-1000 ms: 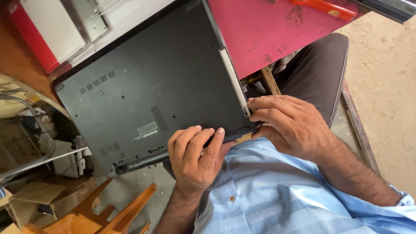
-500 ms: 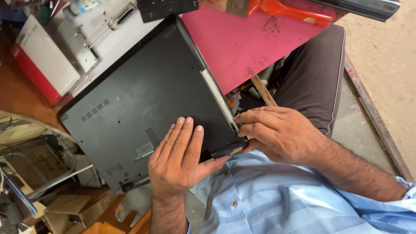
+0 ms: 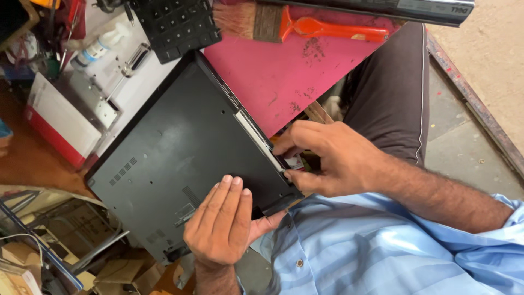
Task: The person disassembles a laptop by removing the outer casing and internal components, then reassembles it by fitting the casing and parts back together.
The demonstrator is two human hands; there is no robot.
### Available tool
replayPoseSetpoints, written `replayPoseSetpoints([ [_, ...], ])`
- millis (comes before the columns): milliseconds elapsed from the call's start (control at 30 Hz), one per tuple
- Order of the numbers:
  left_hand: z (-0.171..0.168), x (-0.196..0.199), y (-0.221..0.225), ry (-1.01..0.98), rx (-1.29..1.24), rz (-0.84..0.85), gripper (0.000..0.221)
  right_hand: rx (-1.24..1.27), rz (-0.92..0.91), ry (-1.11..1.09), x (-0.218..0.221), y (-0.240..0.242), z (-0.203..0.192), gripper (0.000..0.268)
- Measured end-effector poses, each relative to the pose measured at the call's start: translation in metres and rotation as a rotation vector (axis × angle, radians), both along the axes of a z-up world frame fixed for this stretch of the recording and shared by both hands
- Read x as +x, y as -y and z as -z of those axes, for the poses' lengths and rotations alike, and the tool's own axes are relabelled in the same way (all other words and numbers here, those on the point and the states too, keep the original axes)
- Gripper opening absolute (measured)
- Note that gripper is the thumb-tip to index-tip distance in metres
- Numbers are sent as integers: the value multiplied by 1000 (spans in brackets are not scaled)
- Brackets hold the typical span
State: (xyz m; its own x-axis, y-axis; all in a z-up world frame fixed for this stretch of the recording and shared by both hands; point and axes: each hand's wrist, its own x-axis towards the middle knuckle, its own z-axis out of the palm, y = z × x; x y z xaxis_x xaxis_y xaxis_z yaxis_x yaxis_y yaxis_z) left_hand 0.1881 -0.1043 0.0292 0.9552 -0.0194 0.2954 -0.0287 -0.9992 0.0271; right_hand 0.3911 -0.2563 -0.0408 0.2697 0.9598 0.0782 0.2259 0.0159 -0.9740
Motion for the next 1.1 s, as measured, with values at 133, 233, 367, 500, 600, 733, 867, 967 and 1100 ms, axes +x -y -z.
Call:
replayPoseSetpoints([
  [133, 4, -5, 3, 29, -1, -7, 58, -176, -42, -300, -2, -9, -4, 68],
  [233, 8, -8, 2, 55, -1, 4, 56, -182, -52, -338, -8, -11, -4, 84],
  [367, 8, -9, 2, 65, 1, 14, 53, -131, -37, -388, -14, -11, -2, 81],
  [500, 9, -10, 1, 63, -39, 31, 50, -67, -32, -414, -21, -8, 5, 69],
  [600, 12, -9, 0, 79, -42, 36, 50, -123, 8, -337, -27, -5, 9, 55],
  [733, 16, -11, -1, 114, -34, 3, 55, -26, 58, -384, -35, -3, 13, 47],
  [867, 20, -13, 2, 162, 11, -62, 62, 3, 124, -443, -44, 1, 17, 43],
  [967, 23, -16, 2, 178, 35, -56, 60, 21, 159, -548, -53, 2, 21, 42],
  [1100, 25, -19, 5, 168, 27, -50, 56, 87, 196, -593, -63, 0, 21, 54],
])
